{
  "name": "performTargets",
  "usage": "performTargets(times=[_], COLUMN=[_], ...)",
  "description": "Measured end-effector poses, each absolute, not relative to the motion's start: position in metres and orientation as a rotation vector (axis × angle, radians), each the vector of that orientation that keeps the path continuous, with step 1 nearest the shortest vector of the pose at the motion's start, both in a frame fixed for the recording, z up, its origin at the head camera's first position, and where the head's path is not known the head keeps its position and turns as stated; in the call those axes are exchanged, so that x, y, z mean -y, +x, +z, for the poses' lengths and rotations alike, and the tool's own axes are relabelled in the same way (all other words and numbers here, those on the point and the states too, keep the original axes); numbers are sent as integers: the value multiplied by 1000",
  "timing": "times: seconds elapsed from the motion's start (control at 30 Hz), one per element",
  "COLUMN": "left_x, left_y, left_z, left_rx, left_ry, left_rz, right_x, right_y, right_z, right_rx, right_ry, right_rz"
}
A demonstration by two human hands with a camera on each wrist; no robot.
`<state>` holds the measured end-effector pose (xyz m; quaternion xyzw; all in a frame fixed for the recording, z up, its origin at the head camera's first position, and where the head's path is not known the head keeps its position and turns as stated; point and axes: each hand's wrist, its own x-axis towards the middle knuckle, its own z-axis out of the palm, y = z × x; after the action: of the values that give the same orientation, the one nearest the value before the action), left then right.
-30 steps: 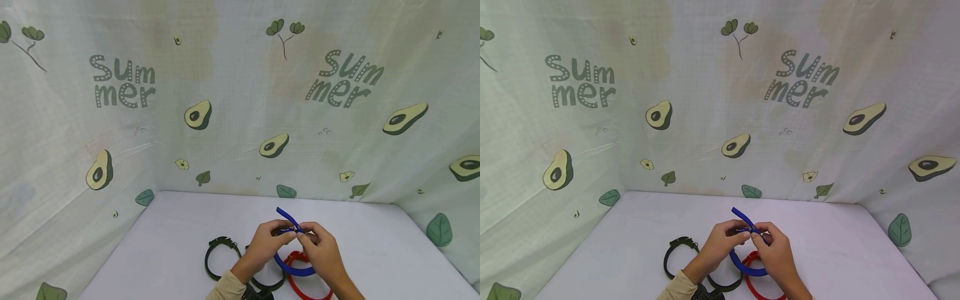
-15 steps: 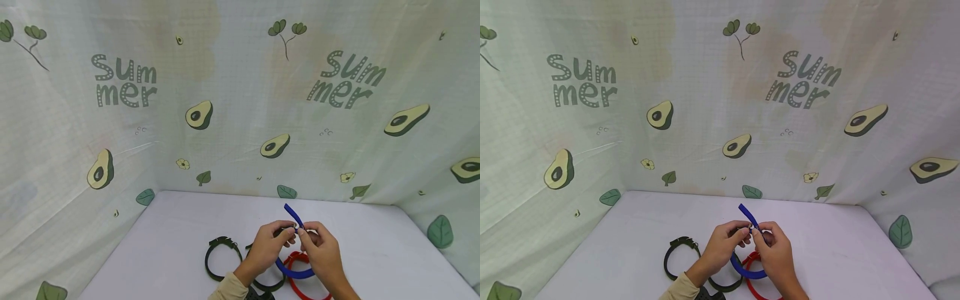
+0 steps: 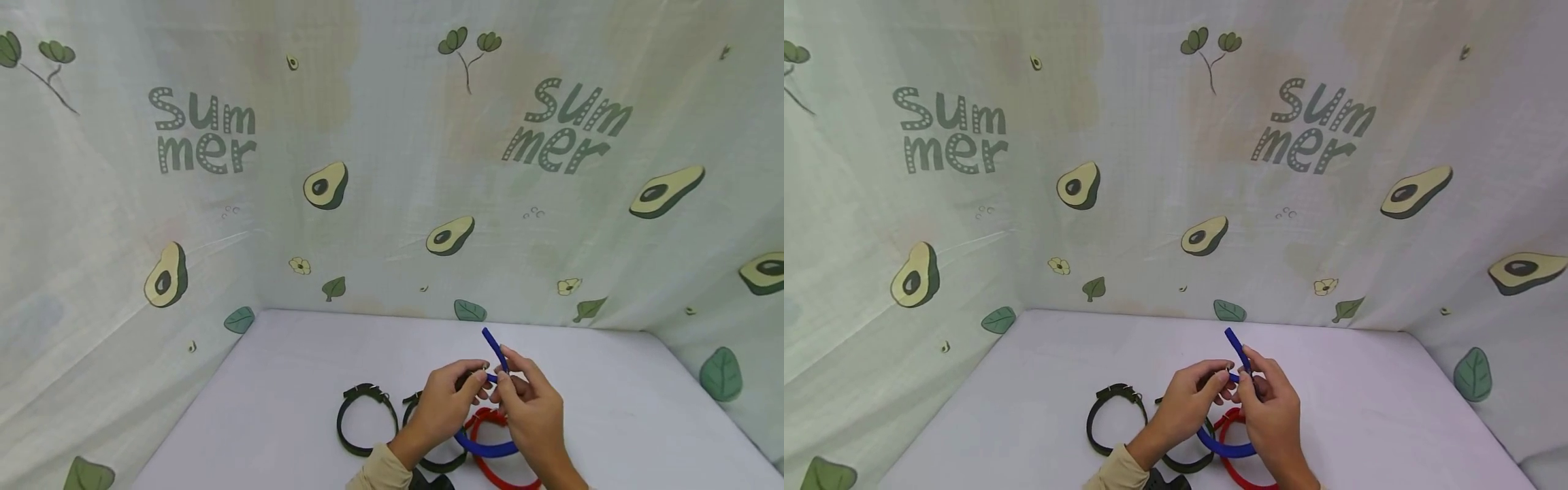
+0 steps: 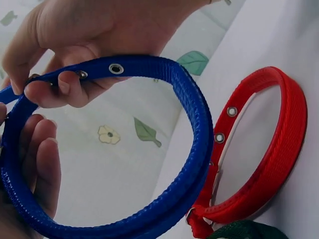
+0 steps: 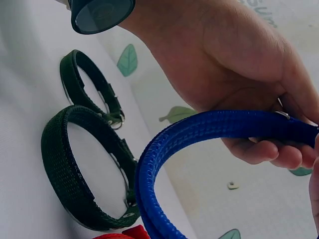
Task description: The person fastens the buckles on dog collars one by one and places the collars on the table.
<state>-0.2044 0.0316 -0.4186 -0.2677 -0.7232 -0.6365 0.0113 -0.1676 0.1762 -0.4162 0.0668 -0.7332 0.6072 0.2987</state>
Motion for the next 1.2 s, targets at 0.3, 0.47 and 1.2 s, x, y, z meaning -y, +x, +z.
performTargets(times=[0.3,0.47,1.2], left_x=[-31,-33,-28], left_y=[-204,-203,-198], left_z=[-420,-418,-408], left_rx=[2306,2260,2149], left_ry=[-946,-856,-853], left_rz=[-1890,-2075,-2053], right_x=[-174,-173,-186], right_y=[-169,-168,-171], right_z=[-420,-418,-412], right_rx=[1907,1916,1958], right_ry=[166,88,445], right_rz=[1515,1549,1188])
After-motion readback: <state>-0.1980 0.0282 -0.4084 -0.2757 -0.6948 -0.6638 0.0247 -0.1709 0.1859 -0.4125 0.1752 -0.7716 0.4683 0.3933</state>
